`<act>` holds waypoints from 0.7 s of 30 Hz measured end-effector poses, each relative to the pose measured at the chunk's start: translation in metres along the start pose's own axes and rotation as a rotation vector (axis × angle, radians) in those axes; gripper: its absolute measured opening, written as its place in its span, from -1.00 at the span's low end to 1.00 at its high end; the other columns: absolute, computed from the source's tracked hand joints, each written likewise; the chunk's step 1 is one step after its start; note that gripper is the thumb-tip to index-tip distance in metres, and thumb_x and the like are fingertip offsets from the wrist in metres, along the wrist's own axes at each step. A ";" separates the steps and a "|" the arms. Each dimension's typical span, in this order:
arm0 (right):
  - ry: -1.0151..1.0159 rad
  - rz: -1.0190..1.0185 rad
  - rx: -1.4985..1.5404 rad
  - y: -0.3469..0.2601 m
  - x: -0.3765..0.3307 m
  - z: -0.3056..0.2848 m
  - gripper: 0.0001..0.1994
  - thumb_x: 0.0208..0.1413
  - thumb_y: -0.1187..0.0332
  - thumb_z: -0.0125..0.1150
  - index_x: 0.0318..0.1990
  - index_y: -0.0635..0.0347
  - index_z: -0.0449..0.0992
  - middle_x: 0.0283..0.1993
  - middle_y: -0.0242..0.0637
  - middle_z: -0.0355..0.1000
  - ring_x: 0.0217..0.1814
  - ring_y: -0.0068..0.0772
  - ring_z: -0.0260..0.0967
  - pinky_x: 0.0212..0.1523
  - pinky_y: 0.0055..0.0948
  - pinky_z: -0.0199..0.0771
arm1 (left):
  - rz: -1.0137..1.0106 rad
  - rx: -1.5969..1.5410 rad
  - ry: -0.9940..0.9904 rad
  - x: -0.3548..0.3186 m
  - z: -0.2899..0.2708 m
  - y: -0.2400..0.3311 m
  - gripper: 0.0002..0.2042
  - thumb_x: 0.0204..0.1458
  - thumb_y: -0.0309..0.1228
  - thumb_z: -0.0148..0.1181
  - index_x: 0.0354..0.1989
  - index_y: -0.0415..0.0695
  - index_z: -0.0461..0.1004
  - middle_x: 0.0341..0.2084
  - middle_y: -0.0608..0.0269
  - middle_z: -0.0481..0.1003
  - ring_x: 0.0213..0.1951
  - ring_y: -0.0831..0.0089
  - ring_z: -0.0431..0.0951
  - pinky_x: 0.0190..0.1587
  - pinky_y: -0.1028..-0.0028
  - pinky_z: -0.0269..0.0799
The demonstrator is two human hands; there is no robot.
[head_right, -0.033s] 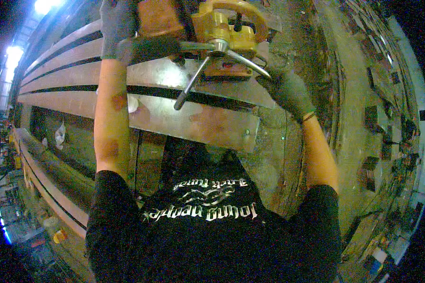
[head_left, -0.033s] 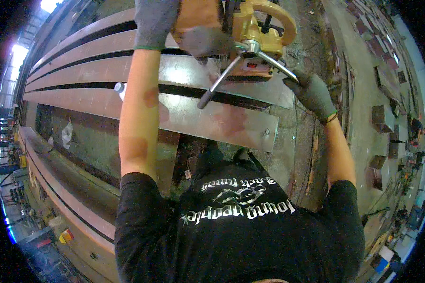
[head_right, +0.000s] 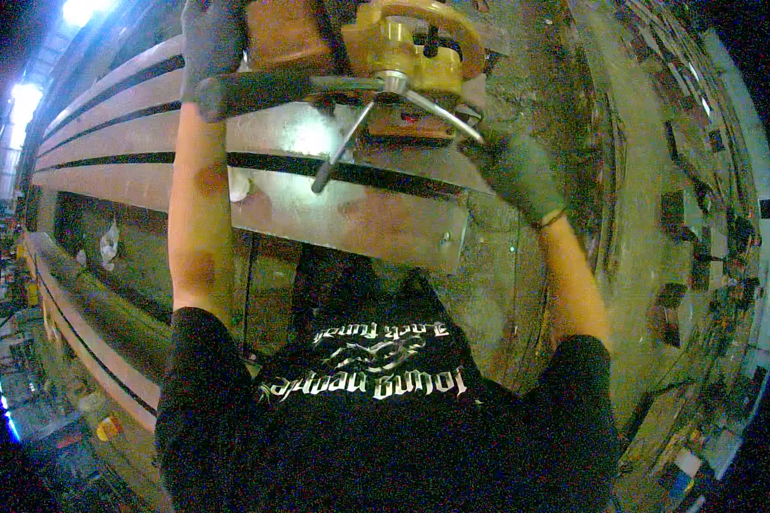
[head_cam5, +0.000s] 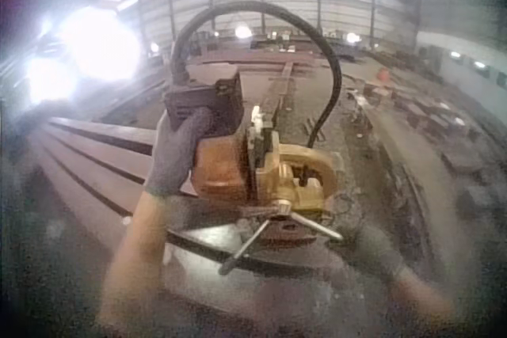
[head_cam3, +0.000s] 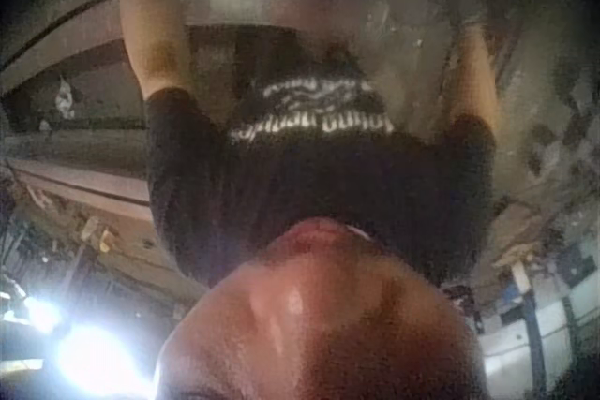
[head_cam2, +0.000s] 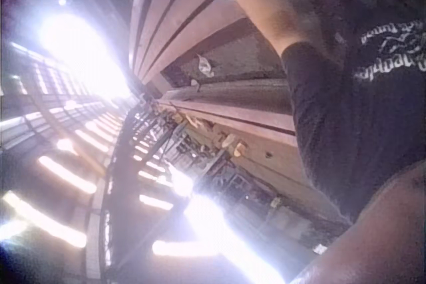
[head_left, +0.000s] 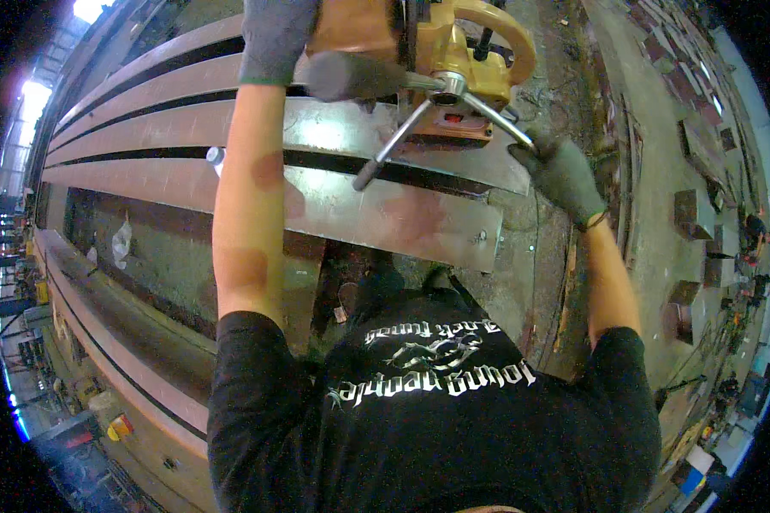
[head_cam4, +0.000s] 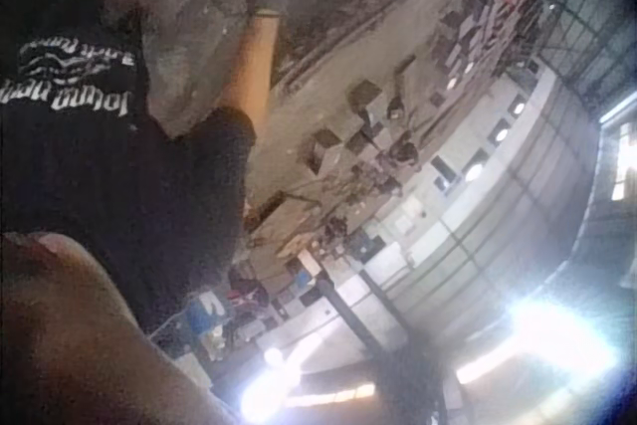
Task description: The person uses a handheld drill to create holes in a long metal beam, applying liquid from a bottle to the drilling site. They also open a tool case to select a hex key before returning to the drilling task.
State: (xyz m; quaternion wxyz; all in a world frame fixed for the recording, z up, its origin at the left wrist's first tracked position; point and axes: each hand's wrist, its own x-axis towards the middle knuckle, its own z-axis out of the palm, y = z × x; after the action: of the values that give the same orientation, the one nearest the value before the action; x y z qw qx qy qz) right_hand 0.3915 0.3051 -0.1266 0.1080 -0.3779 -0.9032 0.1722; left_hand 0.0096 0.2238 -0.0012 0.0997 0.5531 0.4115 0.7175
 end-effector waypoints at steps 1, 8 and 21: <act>0.016 0.001 -0.026 -0.004 -0.006 0.008 -0.64 0.30 0.04 0.29 0.10 0.03 0.59 -0.36 0.12 0.57 -0.33 0.21 0.58 -0.28 -0.01 0.55 | 0.001 0.013 -0.021 0.001 -0.010 0.004 -0.65 0.29 -0.36 0.24 0.19 -0.24 0.49 0.00 0.22 0.61 0.00 0.41 0.60 0.11 0.36 0.51; -0.034 0.257 -0.078 -0.092 -0.052 0.018 -0.54 0.34 0.01 0.16 0.21 0.13 0.51 -0.27 0.13 0.61 -0.20 0.30 0.59 -0.20 0.16 0.55 | -0.109 -0.202 -0.160 0.042 -0.025 -0.069 -0.56 0.37 -0.18 0.12 0.27 -0.24 0.47 0.09 0.18 0.59 0.08 0.37 0.58 0.19 0.32 0.49; 0.070 -0.136 -0.092 -0.003 -0.026 -0.052 -0.63 0.24 0.11 0.34 0.12 0.03 0.61 -0.20 0.10 0.62 -0.17 0.24 0.60 -0.17 0.04 0.58 | -0.005 -0.027 -0.039 0.018 0.026 -0.029 -0.61 0.38 -0.24 0.14 0.24 -0.24 0.49 0.09 0.20 0.57 0.11 0.39 0.53 0.22 0.34 0.42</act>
State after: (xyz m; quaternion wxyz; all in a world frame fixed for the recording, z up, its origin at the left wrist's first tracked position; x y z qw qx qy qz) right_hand 0.4238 0.2964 -0.0794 0.1334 -0.3260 -0.9295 0.1097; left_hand 0.0168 0.2663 -0.0074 0.1171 0.5645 0.4012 0.7118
